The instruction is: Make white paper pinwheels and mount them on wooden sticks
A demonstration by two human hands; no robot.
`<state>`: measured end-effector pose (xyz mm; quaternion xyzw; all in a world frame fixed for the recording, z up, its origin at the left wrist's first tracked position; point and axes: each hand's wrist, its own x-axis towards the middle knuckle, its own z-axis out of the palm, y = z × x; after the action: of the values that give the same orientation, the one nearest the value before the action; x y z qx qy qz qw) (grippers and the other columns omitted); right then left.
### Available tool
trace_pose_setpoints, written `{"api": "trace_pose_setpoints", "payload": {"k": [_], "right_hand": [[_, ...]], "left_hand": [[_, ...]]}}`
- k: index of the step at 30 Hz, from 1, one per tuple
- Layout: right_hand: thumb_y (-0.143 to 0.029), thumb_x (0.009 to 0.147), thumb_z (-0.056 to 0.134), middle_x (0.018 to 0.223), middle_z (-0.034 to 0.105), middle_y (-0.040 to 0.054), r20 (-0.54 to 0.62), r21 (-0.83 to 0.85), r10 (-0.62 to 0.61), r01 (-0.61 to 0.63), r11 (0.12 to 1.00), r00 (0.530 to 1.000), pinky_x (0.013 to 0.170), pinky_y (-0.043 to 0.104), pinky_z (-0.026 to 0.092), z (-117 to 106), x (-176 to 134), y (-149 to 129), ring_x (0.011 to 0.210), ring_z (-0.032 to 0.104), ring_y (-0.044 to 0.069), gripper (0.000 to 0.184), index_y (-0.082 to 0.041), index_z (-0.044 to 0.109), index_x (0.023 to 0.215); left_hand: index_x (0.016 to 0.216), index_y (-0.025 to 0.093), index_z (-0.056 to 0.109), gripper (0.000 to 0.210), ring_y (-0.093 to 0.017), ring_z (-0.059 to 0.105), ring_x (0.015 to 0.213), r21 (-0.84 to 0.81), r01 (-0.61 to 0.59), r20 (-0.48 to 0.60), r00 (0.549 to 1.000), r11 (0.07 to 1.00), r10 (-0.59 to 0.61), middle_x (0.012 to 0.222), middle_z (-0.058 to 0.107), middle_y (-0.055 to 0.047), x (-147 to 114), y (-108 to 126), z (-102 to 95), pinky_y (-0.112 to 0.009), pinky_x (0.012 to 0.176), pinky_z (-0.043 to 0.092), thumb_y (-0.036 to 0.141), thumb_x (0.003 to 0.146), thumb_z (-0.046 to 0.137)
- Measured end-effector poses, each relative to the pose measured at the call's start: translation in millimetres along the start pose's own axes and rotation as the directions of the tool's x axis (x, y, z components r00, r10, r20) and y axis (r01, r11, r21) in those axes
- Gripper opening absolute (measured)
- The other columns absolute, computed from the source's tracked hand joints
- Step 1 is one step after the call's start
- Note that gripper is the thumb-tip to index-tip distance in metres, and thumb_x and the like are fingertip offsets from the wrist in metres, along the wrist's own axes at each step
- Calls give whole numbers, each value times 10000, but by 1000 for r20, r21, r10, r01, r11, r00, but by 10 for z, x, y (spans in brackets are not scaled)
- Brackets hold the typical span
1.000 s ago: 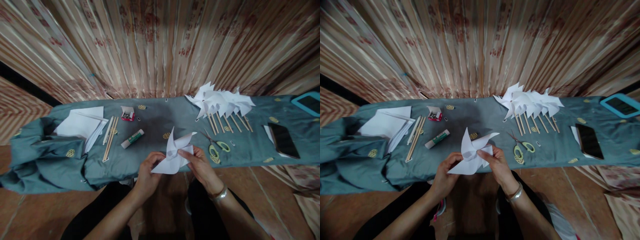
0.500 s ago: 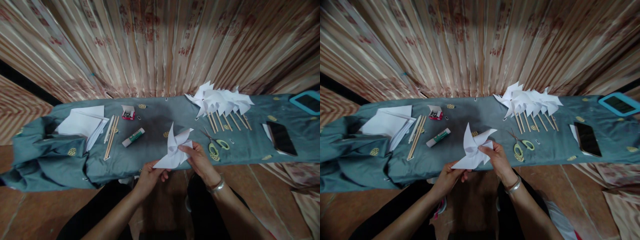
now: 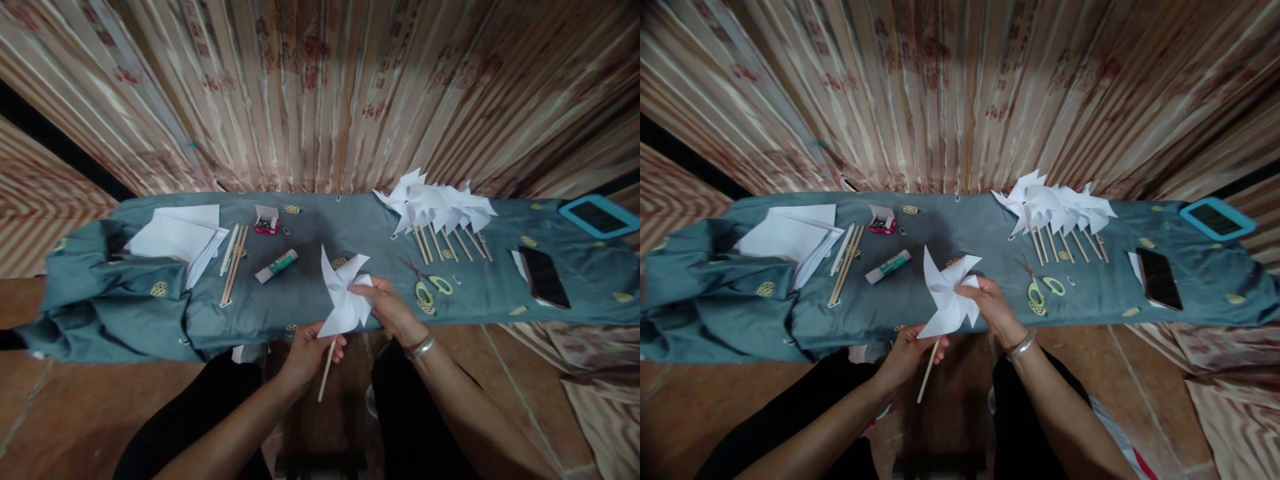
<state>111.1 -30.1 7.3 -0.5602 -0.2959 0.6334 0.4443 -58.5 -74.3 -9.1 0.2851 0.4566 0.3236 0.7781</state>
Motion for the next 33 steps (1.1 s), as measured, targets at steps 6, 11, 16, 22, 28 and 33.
{"api": "trace_pose_setpoints", "payload": {"k": [6,11,16,22,28,33], "right_hand": [[-417,518,821,563,671,-14,18,-251,72,-65,966,997,501,225,379,42,85,-106,485,530,100,332,-149,699,670],[-355,542,780,564,670,-1,37,-394,104,-81,916,994,484,227,373,79,172,-176,491,540,111,256,-144,711,669],[-343,562,760,547,648,-7,72,-567,128,-65,821,989,479,228,355,73,278,-214,478,513,109,224,-147,712,659],[-312,587,762,572,639,0,119,-764,123,12,645,985,516,253,368,71,409,-297,521,520,132,163,-161,712,621],[-270,561,809,521,580,-10,168,-890,86,114,441,982,548,274,323,111,493,-425,547,515,152,179,-203,654,503],[-339,601,812,492,542,-18,246,-947,62,226,229,967,546,282,282,121,512,-500,516,486,141,237,-214,634,508]], "left_hand": [[611,107,700,227,-82,507,475,-126,59,-17,998,990,-61,542,619,-29,-9,-52,-50,-218,499,371,289,534,812],[654,95,702,236,-69,514,488,-265,61,-8,998,962,-65,617,658,-37,-13,-88,-82,-215,515,394,214,501,837],[686,104,694,211,-79,527,499,-317,86,-23,995,944,-99,632,671,-40,-22,-101,-110,-227,537,409,162,531,825],[702,111,694,229,-83,538,518,-317,103,-19,993,943,-115,646,665,-34,-8,-125,-127,-233,565,418,208,565,850],[709,117,698,291,-85,545,530,-313,106,-26,992,944,-120,652,671,-30,22,-173,-125,-238,583,435,263,536,881],[764,128,720,327,-94,574,539,-319,131,-44,987,939,-153,655,686,-23,21,-167,-95,-241,606,469,291,540,894]]}}
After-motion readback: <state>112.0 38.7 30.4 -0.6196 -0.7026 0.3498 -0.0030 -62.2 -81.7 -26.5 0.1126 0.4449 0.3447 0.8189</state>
